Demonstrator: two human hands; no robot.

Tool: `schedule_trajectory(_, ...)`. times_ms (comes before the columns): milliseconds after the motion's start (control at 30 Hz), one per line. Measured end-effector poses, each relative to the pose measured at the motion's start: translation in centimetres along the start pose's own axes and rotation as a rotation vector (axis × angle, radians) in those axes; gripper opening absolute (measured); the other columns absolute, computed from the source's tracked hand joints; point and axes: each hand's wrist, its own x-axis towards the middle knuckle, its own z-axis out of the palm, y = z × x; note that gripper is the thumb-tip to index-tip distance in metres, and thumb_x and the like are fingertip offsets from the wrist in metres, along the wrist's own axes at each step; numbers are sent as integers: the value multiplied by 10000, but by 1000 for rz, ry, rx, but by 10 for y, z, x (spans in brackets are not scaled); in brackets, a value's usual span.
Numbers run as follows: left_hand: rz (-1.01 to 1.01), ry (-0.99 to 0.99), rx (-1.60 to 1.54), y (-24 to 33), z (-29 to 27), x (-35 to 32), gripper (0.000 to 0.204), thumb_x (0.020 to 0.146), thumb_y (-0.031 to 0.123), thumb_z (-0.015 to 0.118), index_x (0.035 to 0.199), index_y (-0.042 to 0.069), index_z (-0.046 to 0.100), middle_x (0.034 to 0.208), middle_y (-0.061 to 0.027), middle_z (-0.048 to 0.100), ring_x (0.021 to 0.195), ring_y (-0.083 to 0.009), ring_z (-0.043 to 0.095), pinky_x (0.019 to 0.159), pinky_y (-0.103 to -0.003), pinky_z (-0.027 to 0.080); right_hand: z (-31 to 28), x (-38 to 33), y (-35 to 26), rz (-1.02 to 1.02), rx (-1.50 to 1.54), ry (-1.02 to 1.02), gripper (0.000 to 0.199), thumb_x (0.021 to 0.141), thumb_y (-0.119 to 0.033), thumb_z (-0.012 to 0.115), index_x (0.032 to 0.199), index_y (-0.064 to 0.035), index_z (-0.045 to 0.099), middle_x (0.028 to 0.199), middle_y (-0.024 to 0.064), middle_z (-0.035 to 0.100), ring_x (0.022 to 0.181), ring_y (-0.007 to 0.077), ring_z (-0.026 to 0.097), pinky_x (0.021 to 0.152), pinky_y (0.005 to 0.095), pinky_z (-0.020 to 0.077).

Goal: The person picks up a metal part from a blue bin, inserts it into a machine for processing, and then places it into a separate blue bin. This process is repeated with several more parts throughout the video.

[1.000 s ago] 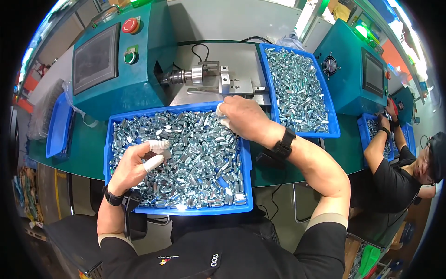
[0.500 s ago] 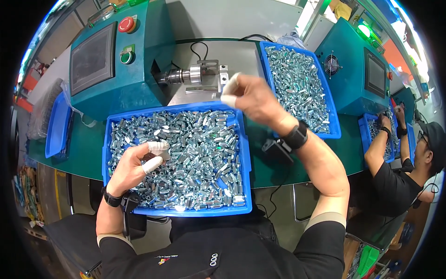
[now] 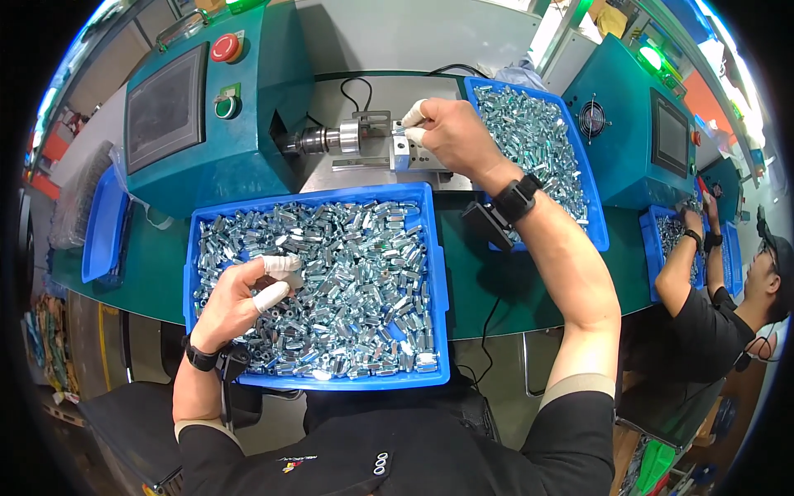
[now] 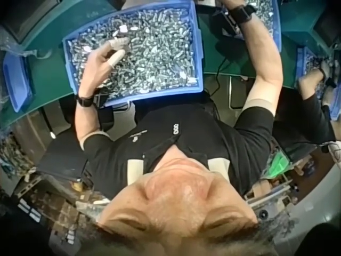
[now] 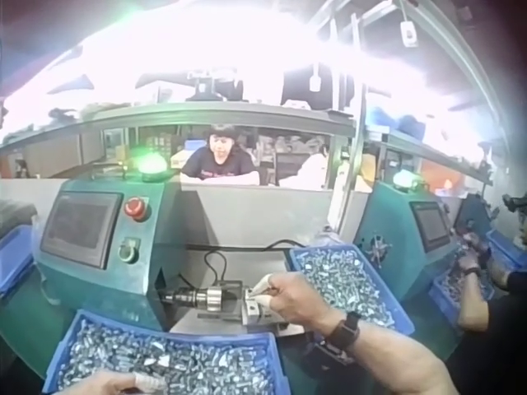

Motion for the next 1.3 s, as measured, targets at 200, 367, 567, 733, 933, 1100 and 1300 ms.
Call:
schedule_trajectory(200, -2, 11, -4, -4, 1, 0, 379, 1019, 128, 669, 1376, 2, 654, 1130, -110, 779, 989, -175, 740, 934, -341, 574, -4, 7, 3, -264, -285, -11, 159, 910, -83, 748, 1044, -2, 776, 873, 142, 720, 780, 248, 698, 721, 342, 540)
schedule_trajectory(367, 13, 31, 9, -6, 2, 2, 371, 1016, 115, 665, 1371, 6, 658, 1129, -108, 779, 985, -173, 740, 930, -344, 576, -6, 5, 8, -287, -314, -35, 189, 910, -71, 726, 1087, -23, 772, 950, 174, 718, 809, 297, 692, 727, 367, 538)
schedule_trajectory(567, 12, 30, 5, -3, 5, 1, 353, 1012, 98, 662, 1352, 3, 666, 1119, -95, 772, 980, -168, 737, 920, -339, 577, 8, -25, 25, -188, -244, 6, 328, 938, -55, 685, 1262, -7, 714, 1001, 121, 731, 892, 213, 710, 779, 307, 554)
schedule_trajectory(733, 17, 18, 6, -4, 5, 1, 345, 1012, 95, 666, 1343, -3, 666, 1115, -88, 766, 979, -167, 737, 912, -335, 576, 23, -43, -4, 327, 403, -28, 404, 979, -69, 670, 1374, 15, 664, 1070, 39, 724, 951, 112, 672, 827, 253, 549)
schedule_trajectory(933, 7, -2, 9, -1, 6, 3, 351, 1014, 104, 669, 1350, 0, 665, 1115, -92, 771, 977, -165, 737, 911, -337, 576, 22, -39, 1, 266, 397, -72, 405, 988, -105, 701, 1374, 13, 678, 1125, 19, 696, 948, 85, 639, 807, 238, 524)
schedule_trajectory(1100, -11, -9, 1, -1, 7, 3, 358, 1014, 121, 676, 1351, 0, 667, 1107, -97, 777, 975, -165, 740, 911, -337, 576, 24, -25, 7, 123, 302, -95, 387, 953, -151, 762, 1315, -19, 728, 992, 37, 668, 880, 112, 609, 774, 263, 496)
schedule_trajectory(1300, -31, -19, 27, 2, 5, 4, 366, 1006, 133, 684, 1346, -3, 671, 1094, -97, 780, 982, -168, 746, 907, -333, 576, 31, -9, 15, 31, 187, -171, 384, 971, -92, 743, 1345, -9, 712, 1043, 41, 669, 893, 118, 618, 793, 253, 496)
